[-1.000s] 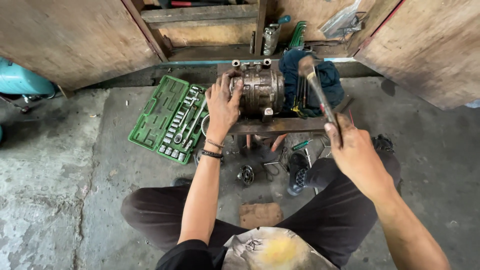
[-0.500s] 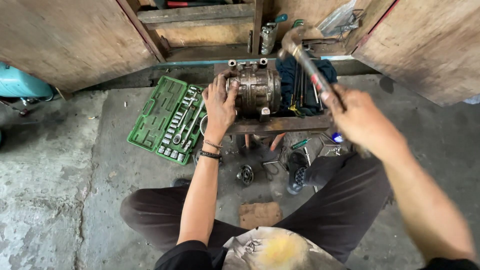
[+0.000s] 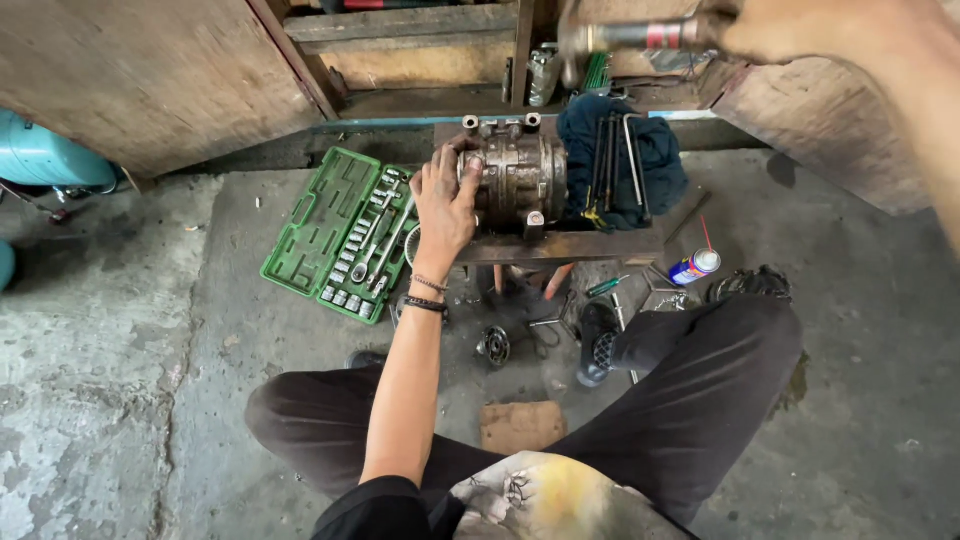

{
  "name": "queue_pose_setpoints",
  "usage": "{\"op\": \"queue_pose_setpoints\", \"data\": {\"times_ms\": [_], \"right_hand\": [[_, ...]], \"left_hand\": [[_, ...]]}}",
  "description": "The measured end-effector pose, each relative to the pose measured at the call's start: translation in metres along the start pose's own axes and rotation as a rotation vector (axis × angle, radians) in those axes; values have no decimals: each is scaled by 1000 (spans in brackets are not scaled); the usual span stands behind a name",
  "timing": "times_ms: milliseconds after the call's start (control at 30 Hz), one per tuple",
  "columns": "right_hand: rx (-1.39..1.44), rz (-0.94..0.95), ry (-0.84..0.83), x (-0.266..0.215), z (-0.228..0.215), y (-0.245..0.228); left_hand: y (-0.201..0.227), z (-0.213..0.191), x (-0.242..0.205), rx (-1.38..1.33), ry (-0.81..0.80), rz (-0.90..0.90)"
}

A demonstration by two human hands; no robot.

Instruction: The person sits on the floor and uses a hammer to strike and separate components of a mechanical assembly, including a cylindrical housing and a circular plate. They repeatedly reposition the parts on a wooden block and use the hammer to tap different sections.

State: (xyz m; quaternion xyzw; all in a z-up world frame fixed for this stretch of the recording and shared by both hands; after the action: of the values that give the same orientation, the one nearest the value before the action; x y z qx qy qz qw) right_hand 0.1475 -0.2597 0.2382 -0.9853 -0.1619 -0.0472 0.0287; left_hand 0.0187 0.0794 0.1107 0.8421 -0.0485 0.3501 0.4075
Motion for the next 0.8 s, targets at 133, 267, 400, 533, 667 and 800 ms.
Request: {"op": "queue_pose_setpoints", "data": {"times_ms": [133,267,400,533,667,800], "right_hand": [[267,99,-21,-9,9,7],[-12,198,-108,-22,18,16],[222,221,-83,-29,-3,-4],[41,152,-180,-20,9,20],[11,135,-97,-13,4,37],[-3,81,-36,-13,12,25]], "left_hand": [[2,-3,1,-2,-19,-24],[4,-1,5,-13,-12,3],[3,-1,3,-29,-13,-22],[-9,7,0,-5,-13,-14],[-2,4,-2,58,26,99],[5,-3,1,-1,8,14]]}}
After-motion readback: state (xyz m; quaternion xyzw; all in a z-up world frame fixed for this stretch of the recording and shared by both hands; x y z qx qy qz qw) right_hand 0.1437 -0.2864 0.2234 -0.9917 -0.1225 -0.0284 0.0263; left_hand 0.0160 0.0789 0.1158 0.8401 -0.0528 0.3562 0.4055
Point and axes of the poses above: each hand's wrist, its own x-axis towards the middle knuckle, its own z-axis out of the palm, y = z × x, the point moved 7 cm from there along x, towards the middle knuckle, and after that the axes turned 14 degrees about y, right-handed, at the moved point
